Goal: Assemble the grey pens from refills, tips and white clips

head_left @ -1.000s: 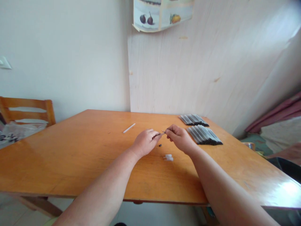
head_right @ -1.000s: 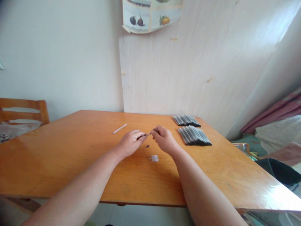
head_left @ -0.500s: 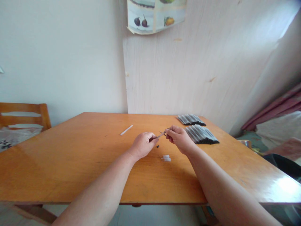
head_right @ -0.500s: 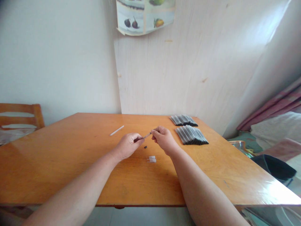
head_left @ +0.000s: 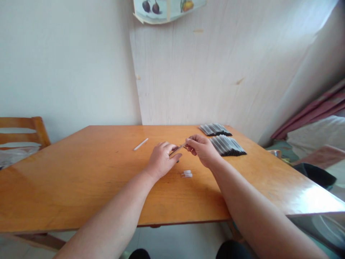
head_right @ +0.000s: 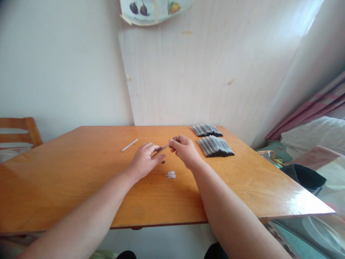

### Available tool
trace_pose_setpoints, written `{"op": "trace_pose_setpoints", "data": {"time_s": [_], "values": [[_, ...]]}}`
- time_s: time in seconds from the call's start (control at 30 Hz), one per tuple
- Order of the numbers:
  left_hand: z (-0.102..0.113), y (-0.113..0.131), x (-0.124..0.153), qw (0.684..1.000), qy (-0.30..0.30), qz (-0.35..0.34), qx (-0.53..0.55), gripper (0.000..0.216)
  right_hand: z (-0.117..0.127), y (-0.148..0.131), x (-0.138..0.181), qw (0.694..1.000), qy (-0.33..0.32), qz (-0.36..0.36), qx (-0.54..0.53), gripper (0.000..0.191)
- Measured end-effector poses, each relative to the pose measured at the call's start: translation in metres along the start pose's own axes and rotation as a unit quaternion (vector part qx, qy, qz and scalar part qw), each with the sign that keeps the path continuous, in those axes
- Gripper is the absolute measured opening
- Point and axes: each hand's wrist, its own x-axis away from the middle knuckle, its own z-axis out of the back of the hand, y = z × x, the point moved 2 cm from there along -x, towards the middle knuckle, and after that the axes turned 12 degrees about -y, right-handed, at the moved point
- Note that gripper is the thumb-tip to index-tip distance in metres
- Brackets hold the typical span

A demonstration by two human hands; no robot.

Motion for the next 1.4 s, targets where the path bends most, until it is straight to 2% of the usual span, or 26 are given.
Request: {"op": "trace_pose_setpoints", "data": {"time_s": [0.07,0.13,0.23,0.33,0.57,0.87,1.0,1.13,1.3,1.37,1.4], "values": [[0.002,0.006,0.001,0.999,0.041,-0.014,-0.023,0.025,0.009,-0.002,-0.001,0.999,0.047,0.007,0.002,0.022],[0.001,0.012,0.003,0.998,0.039,-0.032,-0.033,0.023,0.018,-0.005,-0.002,0.995,0.099,0.017,0.001,0.021],[-0.01,0.024,0.006,0.994,-0.054,-0.088,-0.04,0.018,0.031,-0.006,-0.002,0.986,0.162,0.025,0.0,0.018],[-0.023,0.032,0.01,0.979,-0.143,-0.128,-0.069,0.019,0.039,-0.005,-0.003,0.98,0.197,0.026,0.003,0.017],[-0.031,0.034,0.014,0.961,-0.205,-0.133,-0.13,0.026,0.041,-0.004,-0.005,0.976,0.215,0.04,-0.015,0.017],[-0.031,0.032,0.012,0.967,-0.217,-0.12,-0.065,0.014,0.041,-0.006,-0.003,0.974,0.221,0.047,-0.005,0.016],[-0.032,0.027,0.012,0.968,-0.216,-0.12,-0.032,0.019,0.041,-0.008,-0.002,0.974,0.221,0.055,-0.015,0.016],[-0.029,0.02,0.011,0.978,-0.178,-0.108,-0.01,0.023,0.044,-0.009,-0.002,0.971,0.229,0.063,-0.009,0.017],[-0.016,0.004,0.003,0.993,-0.041,-0.027,0.107,0.019,0.044,-0.007,-0.002,0.967,0.242,0.079,-0.006,0.018],[-0.011,-0.007,-0.001,0.977,0.034,0.04,0.206,0.015,0.041,-0.007,-0.002,0.97,0.227,0.079,-0.033,0.018],[-0.008,-0.013,-0.002,0.958,0.07,0.077,0.266,0.015,0.038,-0.007,-0.002,0.972,0.214,0.08,-0.05,0.018]]}}
